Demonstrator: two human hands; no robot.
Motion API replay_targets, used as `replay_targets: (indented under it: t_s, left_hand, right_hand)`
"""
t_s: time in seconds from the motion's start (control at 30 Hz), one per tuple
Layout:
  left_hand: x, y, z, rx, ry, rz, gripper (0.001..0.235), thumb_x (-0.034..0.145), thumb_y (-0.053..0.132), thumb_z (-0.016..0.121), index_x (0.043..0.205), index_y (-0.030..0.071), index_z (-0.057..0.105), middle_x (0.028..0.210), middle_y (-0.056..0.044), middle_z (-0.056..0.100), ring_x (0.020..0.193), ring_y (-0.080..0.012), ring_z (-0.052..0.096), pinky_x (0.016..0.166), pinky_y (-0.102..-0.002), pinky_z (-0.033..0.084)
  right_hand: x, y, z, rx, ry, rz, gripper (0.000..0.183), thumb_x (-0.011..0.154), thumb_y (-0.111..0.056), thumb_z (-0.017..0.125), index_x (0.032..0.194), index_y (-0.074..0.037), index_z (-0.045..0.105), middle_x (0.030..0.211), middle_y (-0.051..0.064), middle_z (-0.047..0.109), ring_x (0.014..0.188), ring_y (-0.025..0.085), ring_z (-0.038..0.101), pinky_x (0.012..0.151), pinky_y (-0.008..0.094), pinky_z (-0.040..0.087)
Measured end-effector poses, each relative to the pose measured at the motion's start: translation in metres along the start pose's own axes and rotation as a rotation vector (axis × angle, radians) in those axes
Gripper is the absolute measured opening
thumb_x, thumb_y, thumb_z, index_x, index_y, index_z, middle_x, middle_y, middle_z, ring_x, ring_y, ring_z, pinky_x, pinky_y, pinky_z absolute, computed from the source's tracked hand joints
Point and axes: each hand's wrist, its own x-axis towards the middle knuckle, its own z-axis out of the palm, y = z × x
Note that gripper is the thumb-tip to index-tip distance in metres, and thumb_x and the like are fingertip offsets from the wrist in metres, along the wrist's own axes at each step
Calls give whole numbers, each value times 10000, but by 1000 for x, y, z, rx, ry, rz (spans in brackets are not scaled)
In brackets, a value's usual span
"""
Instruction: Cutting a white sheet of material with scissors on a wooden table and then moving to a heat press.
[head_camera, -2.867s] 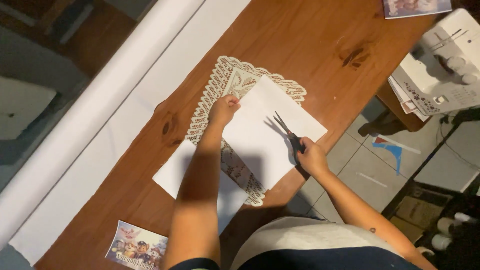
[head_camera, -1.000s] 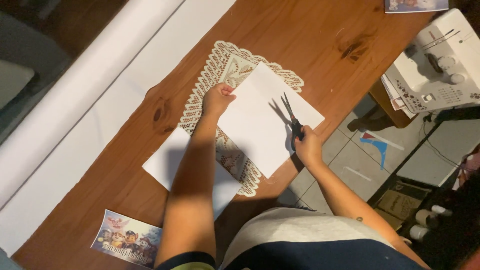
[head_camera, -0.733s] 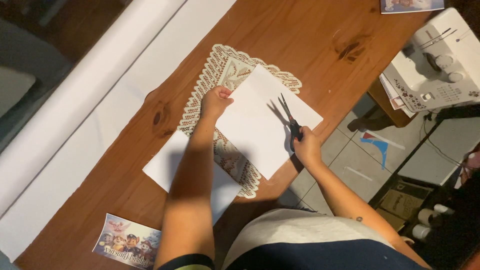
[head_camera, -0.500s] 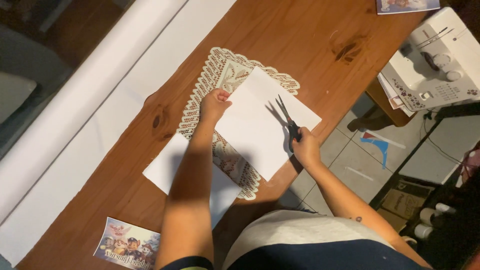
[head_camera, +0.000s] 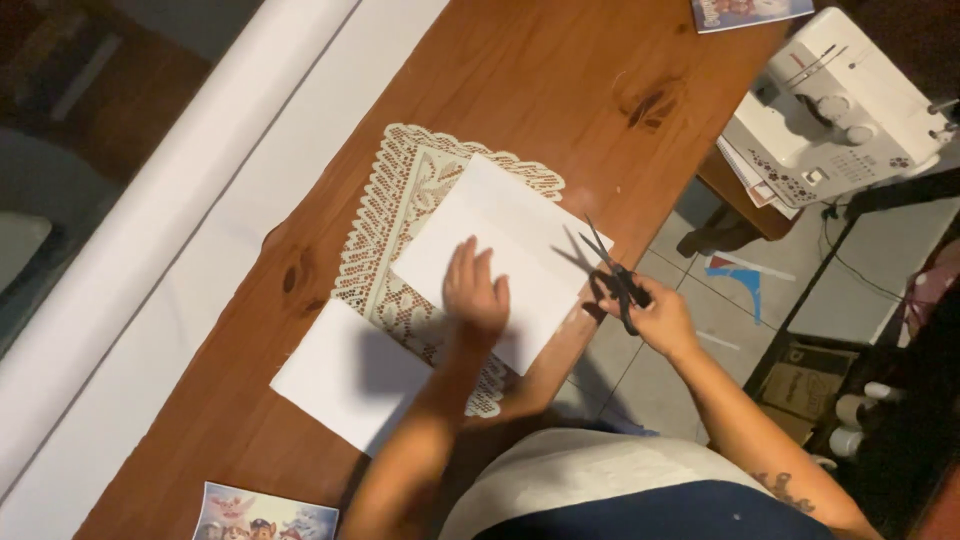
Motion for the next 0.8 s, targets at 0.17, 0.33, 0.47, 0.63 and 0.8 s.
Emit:
replay_targets:
  t_s: [0.17, 0.33, 0.47, 0.63, 0.8]
  left_hand:
    - [-48, 31, 23, 150, 5, 136, 643, 957, 431, 625, 1480, 70, 524, 1561, -240, 468, 1453, -409, 427, 1172, -604, 296]
    - [-65, 7, 4, 194, -83, 196, 691, 998, 561, 506, 1538, 130, 485, 1584, -196, 461, 1451, -374, 437, 1145, -633, 312]
    - [-71, -18, -11, 182, -287, 245, 736, 962, 590, 530, 1579, 212, 394, 1642, -123, 376, 1495, -327, 366, 1210, -610, 221]
    - [-79, -9, -3, 213, -123, 283, 710, 1017, 627, 389, 1563, 175, 438, 1623, -126, 422, 1480, -315, 407, 1211, -589, 239]
    - [-94, 16, 23, 264, -88, 104, 697, 1003, 518, 513, 1567, 117, 425, 1636, -163, 392, 1510, -353, 350, 1210, -603, 214]
  right_hand:
    - [-20, 33, -43, -64, -226, 18, 443, 677, -414, 918, 800, -31, 731, 727, 208, 716, 703, 373, 711, 674, 433, 544]
    - [-36, 64, -45, 65, -510, 141, 381, 708, -357, 900, 666, -28, 714, 604, 141, 738, 614, 256, 747, 626, 331, 560]
    - [-45, 79, -35, 136, -670, 212, 421, 760, -333, 914, 677, 7, 680, 584, 179, 711, 575, 257, 775, 435, 273, 550]
    - [-48, 114, -8, 158, -720, 205, 437, 770, -370, 913, 674, -24, 664, 560, 157, 703, 563, 226, 776, 421, 257, 555]
    - [-55, 122, -5, 174, -797, 163, 446, 761, -348, 931, 677, -15, 646, 572, 174, 696, 581, 247, 780, 427, 273, 570]
